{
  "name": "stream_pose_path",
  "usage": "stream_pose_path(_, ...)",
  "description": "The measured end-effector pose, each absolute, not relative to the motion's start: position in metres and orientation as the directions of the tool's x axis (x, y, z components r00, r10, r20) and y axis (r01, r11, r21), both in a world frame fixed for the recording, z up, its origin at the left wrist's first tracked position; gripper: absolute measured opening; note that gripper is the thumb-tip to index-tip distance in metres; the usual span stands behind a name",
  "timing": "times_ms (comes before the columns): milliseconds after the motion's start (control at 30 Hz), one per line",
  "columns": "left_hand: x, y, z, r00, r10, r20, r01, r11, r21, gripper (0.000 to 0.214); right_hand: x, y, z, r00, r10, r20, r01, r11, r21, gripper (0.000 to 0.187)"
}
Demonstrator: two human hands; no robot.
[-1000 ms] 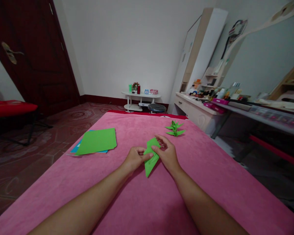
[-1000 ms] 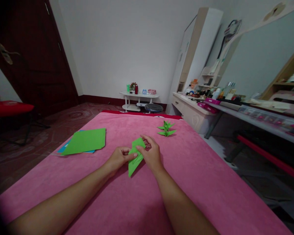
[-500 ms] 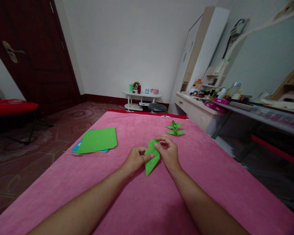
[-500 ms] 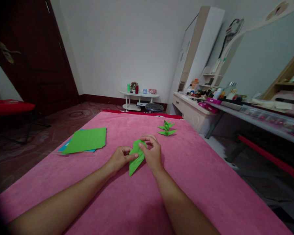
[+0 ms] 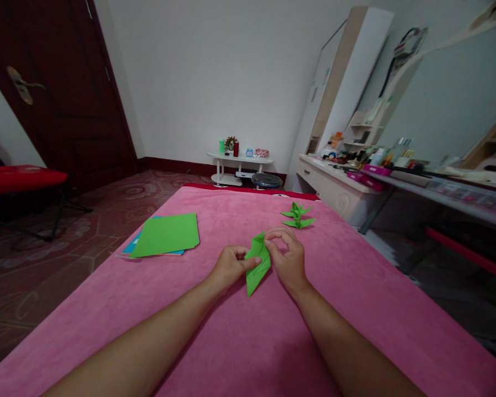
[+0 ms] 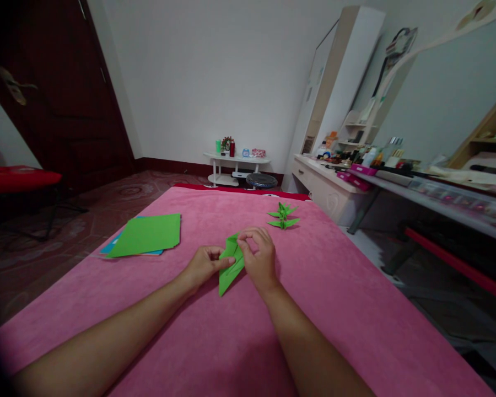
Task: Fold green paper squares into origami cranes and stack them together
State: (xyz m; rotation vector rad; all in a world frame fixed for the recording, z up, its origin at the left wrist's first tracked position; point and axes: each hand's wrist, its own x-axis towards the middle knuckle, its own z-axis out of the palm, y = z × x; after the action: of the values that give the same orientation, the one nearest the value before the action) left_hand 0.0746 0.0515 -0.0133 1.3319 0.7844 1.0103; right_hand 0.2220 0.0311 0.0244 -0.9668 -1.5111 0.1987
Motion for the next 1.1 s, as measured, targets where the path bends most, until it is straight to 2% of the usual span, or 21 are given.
stream_pose_path(100, 0.074, 0.051, -0.013, 0.386, 0.917, 0.096, -0.148, -0.041, 0.988, 0.037, 0.219, 0.029, 0.023, 0.146, 0.708, 0.691, 0.427, 0.585, -0.689, 0.008)
stream_pose_path(200, 0.075, 0.05, -0.013, 0.393, 0.914, 0.1, -0.15, -0.044, 0.988, 0.035, 0.217, 0.028, 0.024, 0.193, 0.762, 0.619, 0.315, 0.549, -0.774, 0.017)
stream_pose_path(333, 0.076, 0.052, -0.015, 0.403, 0.906, 0.129, -0.116, -0.089, 0.989, 0.035, 0.216, 0.03, 0.028, 0.253, 0.804, 0.539, 0.216, 0.496, -0.841, 0.019)
stream_pose_path(433, 0.075, 0.052, -0.016, 0.399, 0.904, 0.152, -0.083, -0.129, 0.988, 0.035, 0.215, 0.033, 0.029, 0.26, 0.819, 0.512, 0.234, 0.461, -0.856, 0.023)
stream_pose_path(600, 0.074, 0.053, -0.016, 0.369, 0.912, 0.177, -0.06, -0.167, 0.984, 0.036, 0.218, 0.037, 0.026, 0.293, 0.78, 0.554, 0.382, 0.435, -0.815, 0.039)
stream_pose_path(667, 0.074, 0.053, -0.014, 0.356, 0.917, 0.178, -0.058, -0.168, 0.984, 0.036, 0.22, 0.039, 0.025, 0.289, 0.817, 0.499, 0.3, 0.418, -0.858, 0.044)
stream_pose_path(767, 0.073, 0.052, -0.012, 0.342, 0.923, 0.177, -0.055, -0.168, 0.984, 0.035, 0.223, 0.042, 0.024, 0.163, 0.934, 0.319, 0.033, 0.318, -0.947, 0.033)
stream_pose_path(833, 0.073, 0.052, -0.011, 0.335, 0.925, 0.178, -0.05, -0.171, 0.984, 0.035, 0.224, 0.042, 0.023, 0.055, 0.97, 0.235, -0.063, 0.238, -0.969, 0.025)
stream_pose_path(933, 0.073, 0.052, -0.01, 0.333, 0.928, 0.168, -0.049, -0.161, 0.986, 0.035, 0.226, 0.041, 0.022, 0.008, 0.977, 0.212, -0.086, 0.211, -0.974, 0.024)
stream_pose_path(1100, 0.075, 0.05, -0.01, 0.36, 0.923, 0.134, -0.071, -0.116, 0.991, 0.036, 0.228, 0.045, 0.016, 0.039, 0.974, 0.224, -0.054, 0.226, -0.973, 0.023)
